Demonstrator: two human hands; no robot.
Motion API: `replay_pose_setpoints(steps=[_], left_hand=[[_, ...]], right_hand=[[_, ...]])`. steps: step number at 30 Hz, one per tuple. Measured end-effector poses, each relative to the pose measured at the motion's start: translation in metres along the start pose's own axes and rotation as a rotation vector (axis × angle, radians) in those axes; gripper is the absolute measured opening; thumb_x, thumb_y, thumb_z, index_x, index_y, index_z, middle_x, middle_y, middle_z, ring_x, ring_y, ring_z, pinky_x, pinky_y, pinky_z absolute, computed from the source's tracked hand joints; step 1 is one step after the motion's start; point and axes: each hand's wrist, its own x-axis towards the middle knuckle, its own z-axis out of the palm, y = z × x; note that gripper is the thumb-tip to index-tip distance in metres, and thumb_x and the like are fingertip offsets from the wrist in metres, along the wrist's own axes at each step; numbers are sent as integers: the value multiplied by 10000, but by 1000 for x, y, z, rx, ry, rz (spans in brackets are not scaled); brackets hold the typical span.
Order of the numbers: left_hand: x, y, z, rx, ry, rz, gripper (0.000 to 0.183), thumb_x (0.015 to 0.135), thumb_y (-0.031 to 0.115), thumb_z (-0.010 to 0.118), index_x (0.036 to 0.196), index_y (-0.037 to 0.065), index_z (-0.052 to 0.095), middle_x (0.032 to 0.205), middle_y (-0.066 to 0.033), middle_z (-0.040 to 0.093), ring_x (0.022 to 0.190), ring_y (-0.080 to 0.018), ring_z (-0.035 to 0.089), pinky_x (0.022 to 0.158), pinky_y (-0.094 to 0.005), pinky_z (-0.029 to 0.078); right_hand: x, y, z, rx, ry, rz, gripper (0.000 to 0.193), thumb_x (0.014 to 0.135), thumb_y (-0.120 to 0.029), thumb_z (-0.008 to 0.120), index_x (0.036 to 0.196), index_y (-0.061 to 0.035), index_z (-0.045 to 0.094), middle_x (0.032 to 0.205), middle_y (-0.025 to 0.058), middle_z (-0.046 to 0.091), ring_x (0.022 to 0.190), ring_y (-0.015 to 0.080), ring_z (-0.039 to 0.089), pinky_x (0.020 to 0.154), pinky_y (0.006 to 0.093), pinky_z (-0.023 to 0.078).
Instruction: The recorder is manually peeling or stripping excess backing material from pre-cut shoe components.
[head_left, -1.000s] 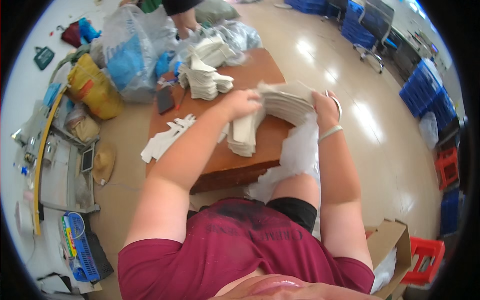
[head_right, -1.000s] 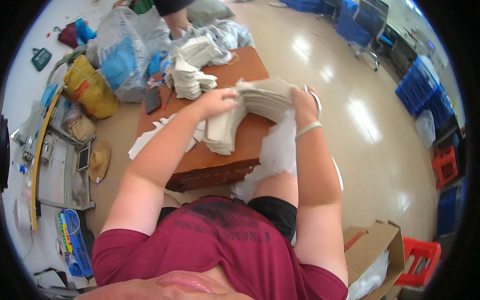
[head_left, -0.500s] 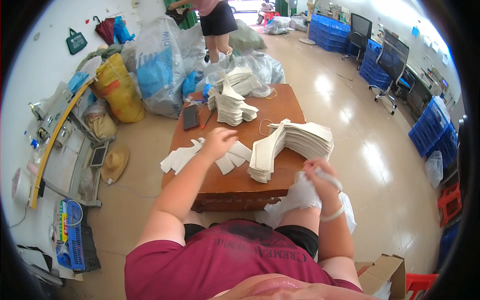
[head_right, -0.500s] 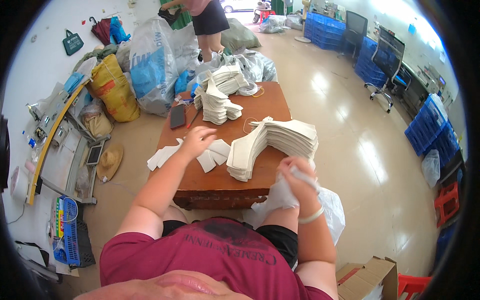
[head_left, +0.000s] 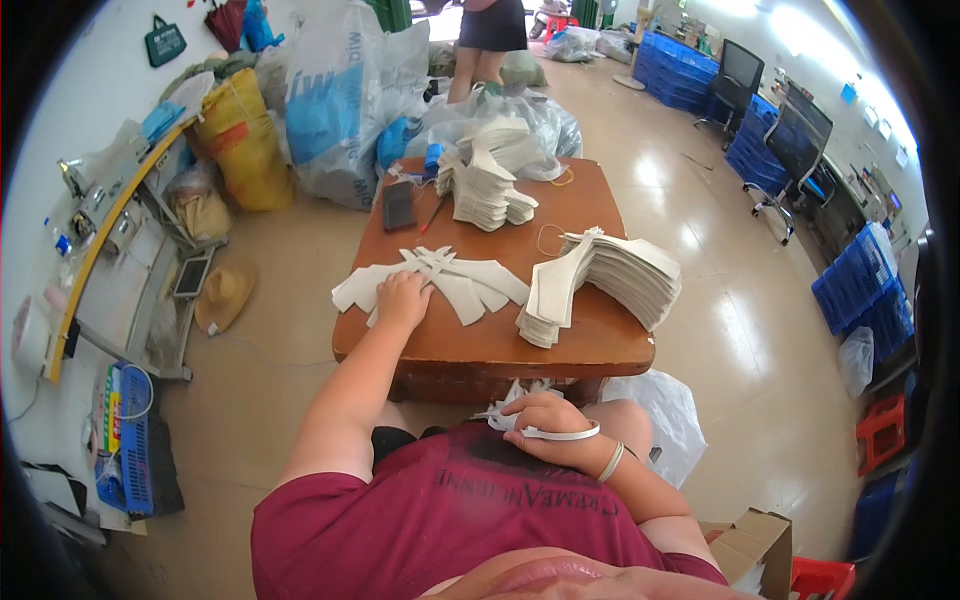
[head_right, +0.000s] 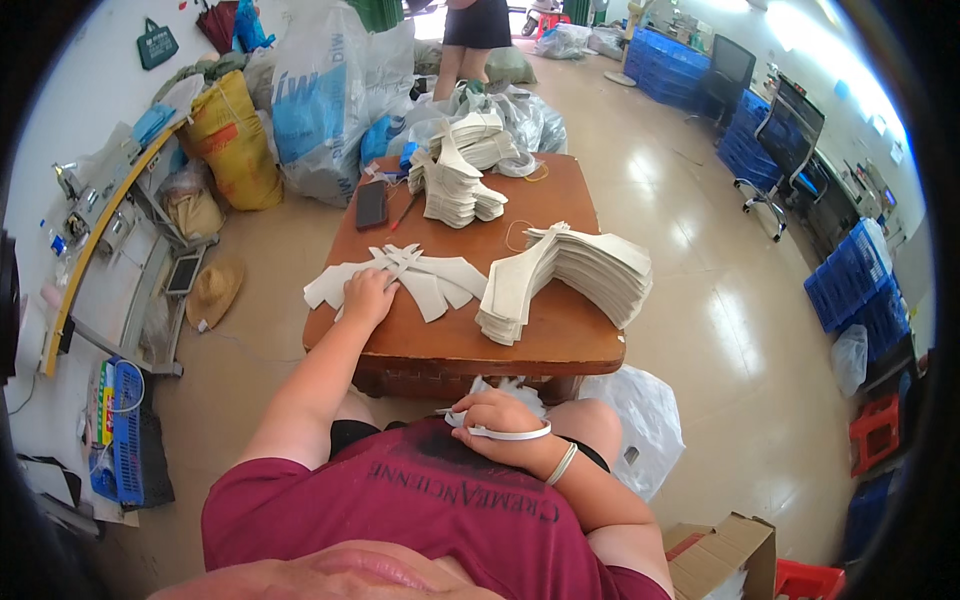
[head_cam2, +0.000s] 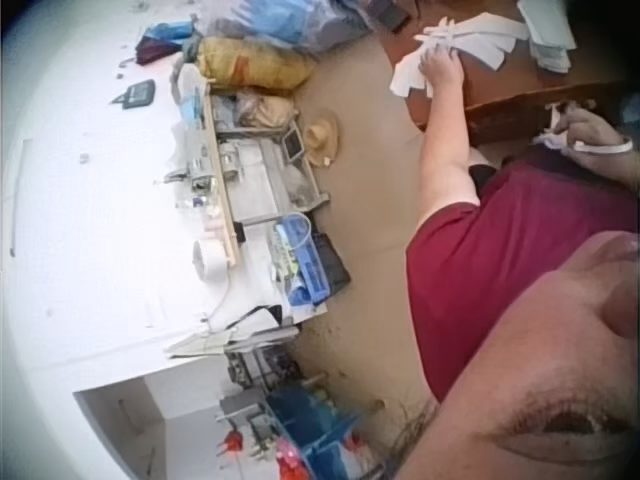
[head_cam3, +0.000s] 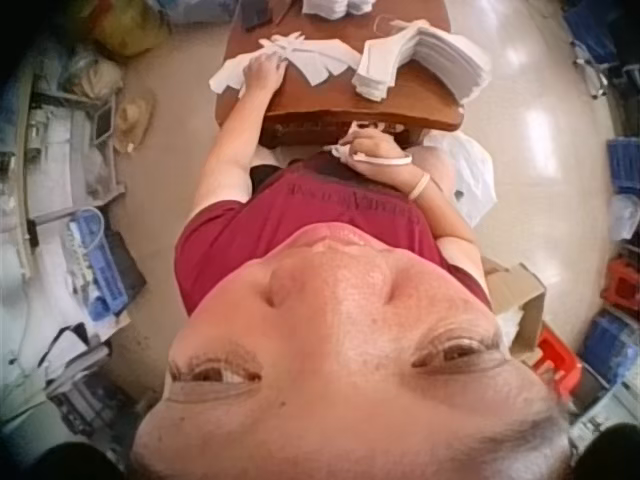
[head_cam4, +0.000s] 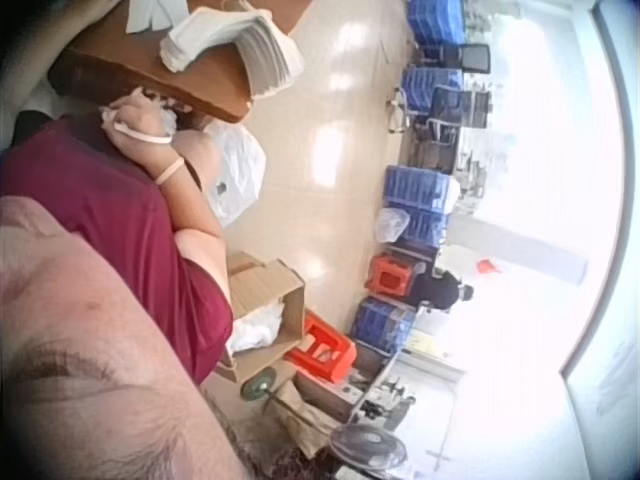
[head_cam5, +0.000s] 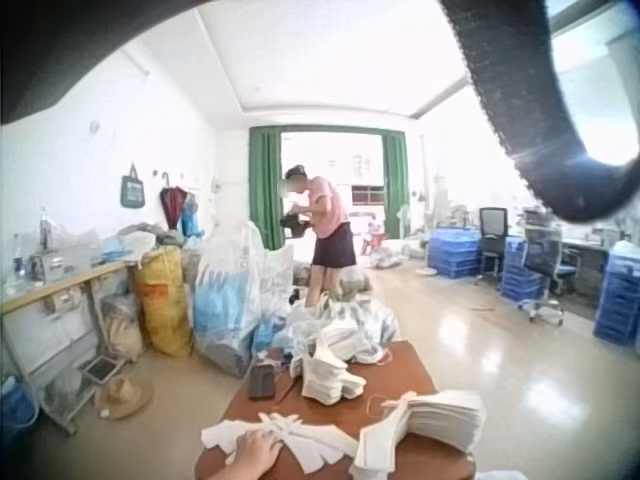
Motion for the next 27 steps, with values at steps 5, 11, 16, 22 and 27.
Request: replay_pose_setpoints(steps=[5,11,16,22,27], left_hand=[[13,11,2,-7,-100,-118,312,840,254,707,1129,141,693,1053,-108,663,1035,-331,601,860,-480,476],[21,-2,14,-129,-60,-83,230,876,251,659,1043,106,720,987,-159,677,956,-356,636,830,-473,504],[32,-9,13,-492,-75,-206,251,903,234,627,1014,22,706,1023,-176,697,966,-312,658,829,-384,511],[27,21,-47,-1016,-67,-276,278,932,202,663,1085,-30,670,933,-56,682,863,-103,593,782,-253,464],[-33,60,-142,-999,-110,-33,152,937,123,616,1026,13,674,823,-24,630,738,-97,562,686,-264,456]], right_hand=[[4,-5,6,29,-2,34,182,794,-90,758,763,-50,583,980,130,685,854,326,650,739,414,523],[11,-8,3,-2,-16,39,184,798,-89,749,758,-47,575,966,132,677,851,334,639,740,423,523],[11,-4,8,4,-10,36,181,798,-90,750,765,-48,577,975,127,681,851,332,636,737,417,522],[14,-12,2,-61,8,42,164,771,-68,754,795,-55,592,1028,124,675,901,328,634,776,419,517],[30,-23,-11,-147,65,-60,164,750,-26,737,854,-59,615,1061,122,661,918,325,632,800,418,514]])
